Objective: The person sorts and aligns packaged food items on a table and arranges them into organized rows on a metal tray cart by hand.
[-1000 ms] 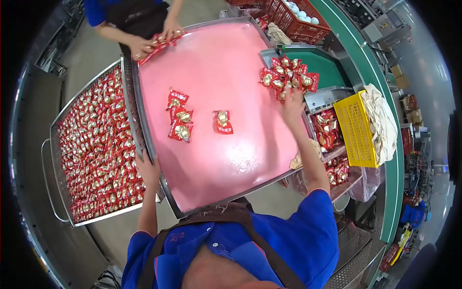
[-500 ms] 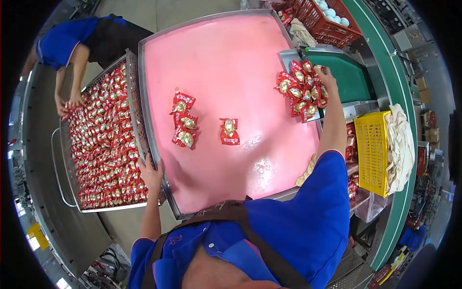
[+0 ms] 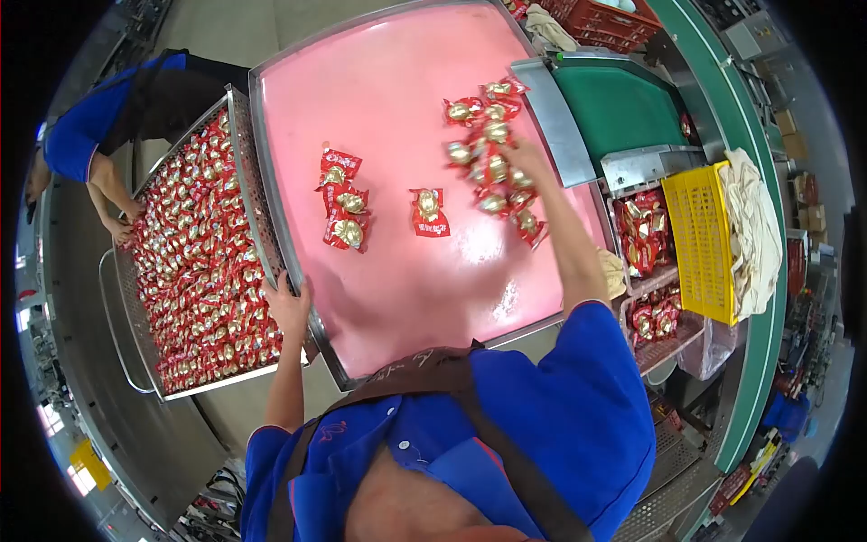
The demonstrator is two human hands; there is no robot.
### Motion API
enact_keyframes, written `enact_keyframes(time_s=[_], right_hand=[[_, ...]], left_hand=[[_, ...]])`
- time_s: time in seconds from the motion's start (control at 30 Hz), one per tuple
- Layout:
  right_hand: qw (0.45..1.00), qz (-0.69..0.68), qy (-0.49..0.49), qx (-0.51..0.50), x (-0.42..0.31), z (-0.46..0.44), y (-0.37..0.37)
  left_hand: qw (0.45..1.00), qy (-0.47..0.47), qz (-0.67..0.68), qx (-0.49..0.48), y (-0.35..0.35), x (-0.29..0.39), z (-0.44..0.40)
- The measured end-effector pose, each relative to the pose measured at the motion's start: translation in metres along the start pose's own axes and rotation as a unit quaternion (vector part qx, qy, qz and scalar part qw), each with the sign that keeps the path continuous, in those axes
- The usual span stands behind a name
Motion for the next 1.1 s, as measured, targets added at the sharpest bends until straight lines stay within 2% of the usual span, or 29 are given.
enact_keyframes(time_s=[0.03, 0.1, 0.17, 0.23, 0.3, 0.37, 0.4, 0.47, 0.5, 0.53, 0.57, 0.6, 0.63, 0.7, 0.73, 0.77, 0.8, 0.83, 0.9, 0.93, 0.97, 1.0, 1.07, 1.1], right_hand=[[1.0, -0.016, 0.023, 0.001, -0.017, 0.008, -0.029], [0.988, 0.142, -0.005, 0.056, -0.101, 0.047, -0.05], [0.996, -0.02, 0.08, -0.016, -0.136, 0.058, -0.11], [0.993, 0.03, 0.034, -0.106, -0.152, 0.081, -0.173], [0.997, 0.0, 0.064, -0.029, -0.182, 0.127, -0.192], [0.998, -0.017, 0.064, -0.024, -0.191, 0.163, -0.198], [0.988, -0.045, 0.131, 0.064, -0.197, 0.181, -0.181], [0.933, -0.084, 0.254, 0.239, -0.204, 0.233, -0.123], [0.934, -0.043, 0.213, 0.285, -0.188, 0.25, -0.102], [0.96, -0.034, 0.123, 0.251, -0.156, 0.255, -0.088], [0.929, -0.082, 0.124, 0.339, -0.125, 0.271, -0.065], [0.92, -0.004, 0.079, 0.384, -0.083, 0.275, -0.052], [0.913, -0.007, -0.005, 0.407, -0.028, 0.274, -0.05], [0.922, 0.066, -0.145, 0.352, 0.01, 0.274, -0.039], [0.927, 0.065, -0.135, 0.344, 0.016, 0.271, -0.035], [0.958, 0.078, -0.103, 0.256, 0.017, 0.256, -0.042], [0.979, 0.092, -0.071, 0.168, 0.018, 0.246, -0.055], [0.98, 0.094, -0.066, 0.164, 0.016, 0.247, -0.055], [0.991, 0.115, 0.055, 0.049, -0.01, 0.244, -0.067], [0.981, 0.149, 0.111, 0.06, -0.041, 0.264, -0.061], [0.98, 0.152, 0.116, 0.059, -0.045, 0.28, -0.064], [0.973, 0.178, 0.143, 0.041, -0.045, 0.292, -0.073], [0.963, 0.207, 0.172, 0.024, -0.038, 0.309, -0.091], [0.956, 0.222, 0.191, 0.022, -0.035, 0.321, -0.101]], left_hand=[[1.0, -0.001, -0.004, 0.001, -0.002, -0.002, 0.0], [1.0, 0.002, -0.005, -0.002, -0.002, -0.002, 0.0], [1.0, 0.016, -0.008, -0.013, -0.002, -0.005, 0.003], [1.0, 0.019, -0.016, -0.01, -0.007, -0.01, 0.002], [1.0, 0.001, -0.019, -0.002, -0.006, -0.012, 0.003], [1.0, -0.002, -0.013, 0.001, -0.012, -0.019, 0.001], [1.0, -0.012, 0.002, 0.015, -0.012, -0.02, 0.002], [0.999, -0.016, 0.016, 0.028, -0.01, -0.022, 0.001], [1.0, -0.01, 0.02, 0.022, -0.006, -0.018, 0.002], [1.0, -0.002, 0.023, 0.016, -0.006, -0.018, 0.003], [0.999, -0.002, 0.022, 0.029, -0.012, -0.023, 0.002], [0.999, -0.002, 0.038, 0.028, -0.013, -0.024, 0.001], [0.998, 0.0, 0.053, 0.028, -0.01, -0.026, 0.001], [0.993, -0.027, 0.01, 0.114, 0.004, -0.019, 0.007], [0.984, -0.063, 0.035, 0.162, 0.007, -0.02, 0.009], [0.973, -0.096, 0.028, 0.208, 0.024, -0.007, 0.017], [0.97, -0.131, 0.086, 0.187, 0.026, 0.008, 0.021], [0.962, -0.166, 0.145, 0.164, 0.025, 0.026, 0.028], [0.92, -0.223, 0.323, 0.016, 0.022, 0.086, 0.044], [0.914, -0.271, 0.302, 0.021, 0.021, 0.115, 0.055], [0.906, -0.318, 0.279, 0.026, 0.019, 0.138, 0.064], [0.906, -0.315, 0.281, 0.03, 0.011, 0.146, 0.064], [0.919, -0.309, 0.24, -0.036, -0.028, 0.164, 0.062], [0.919, -0.308, 0.243, -0.035, -0.039, 0.17, 0.061]])
Point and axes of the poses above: each hand's wrist, its own z-axis away from the middle knuckle, its own y-axis out of the back of the hand, x = y × z, the point moved 9 cm from there along -z, towards the middle knuckle, and after that the axes turned 6 degrees about y, right-handed, at the moved point
